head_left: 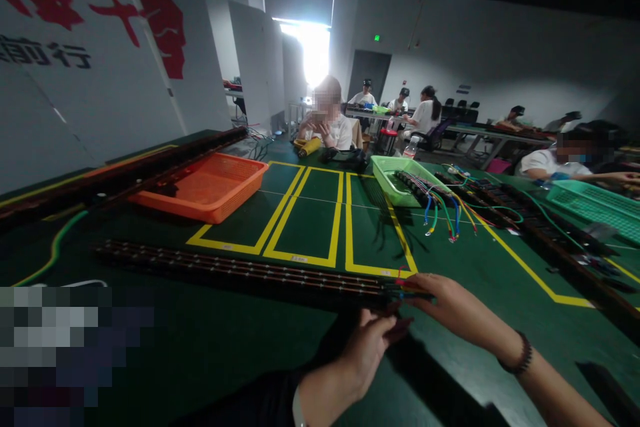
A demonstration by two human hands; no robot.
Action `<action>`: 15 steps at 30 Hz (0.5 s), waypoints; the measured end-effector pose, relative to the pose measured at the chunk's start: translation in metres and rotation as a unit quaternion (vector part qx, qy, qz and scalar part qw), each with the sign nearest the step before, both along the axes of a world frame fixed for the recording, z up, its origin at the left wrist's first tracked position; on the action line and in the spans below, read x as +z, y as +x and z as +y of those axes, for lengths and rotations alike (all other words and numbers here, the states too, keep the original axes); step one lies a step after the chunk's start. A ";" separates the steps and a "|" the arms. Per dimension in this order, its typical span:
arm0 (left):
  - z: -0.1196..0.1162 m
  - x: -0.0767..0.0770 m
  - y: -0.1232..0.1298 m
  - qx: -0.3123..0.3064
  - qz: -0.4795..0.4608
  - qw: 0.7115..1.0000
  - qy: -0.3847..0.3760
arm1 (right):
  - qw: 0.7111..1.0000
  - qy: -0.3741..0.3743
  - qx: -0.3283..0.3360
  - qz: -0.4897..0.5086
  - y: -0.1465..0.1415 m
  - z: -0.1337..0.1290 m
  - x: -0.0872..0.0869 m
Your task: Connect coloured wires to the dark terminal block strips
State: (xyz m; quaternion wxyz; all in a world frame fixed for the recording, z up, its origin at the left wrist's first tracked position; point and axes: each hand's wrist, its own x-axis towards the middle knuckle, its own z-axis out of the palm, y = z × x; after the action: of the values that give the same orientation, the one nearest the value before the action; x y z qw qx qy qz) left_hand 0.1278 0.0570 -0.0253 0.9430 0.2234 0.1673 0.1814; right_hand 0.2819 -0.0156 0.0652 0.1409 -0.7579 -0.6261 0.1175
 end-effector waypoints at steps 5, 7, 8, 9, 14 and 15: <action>-0.006 0.001 -0.001 -0.037 0.014 0.998 -0.049 | 0.999 -0.043 0.001 -0.015 0.015 -0.022 0.010; -0.008 -0.001 -0.001 -0.050 0.033 0.997 -0.055 | 0.998 -0.008 -0.008 -0.060 0.011 -0.021 0.022; -0.009 -0.003 0.000 -0.057 0.037 0.996 -0.052 | 0.996 0.024 -0.014 -0.084 0.006 -0.016 0.029; -0.009 -0.005 0.001 -0.061 0.038 0.996 -0.048 | 0.993 0.057 -0.023 -0.103 -0.002 -0.009 0.035; -0.007 -0.009 0.001 -0.061 0.022 0.998 -0.026 | 0.990 0.052 0.087 -0.097 -0.068 0.060 0.032; -0.007 -0.008 0.000 -0.058 0.014 0.998 -0.023 | 0.988 0.040 0.111 -0.098 -0.081 0.076 0.024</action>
State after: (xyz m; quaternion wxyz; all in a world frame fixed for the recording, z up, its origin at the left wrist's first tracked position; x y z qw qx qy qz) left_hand 0.1279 0.0500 -0.0335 0.9544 0.2136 0.1714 0.1192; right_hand 0.2014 0.0604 0.0891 0.0953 -0.6853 -0.7213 0.0321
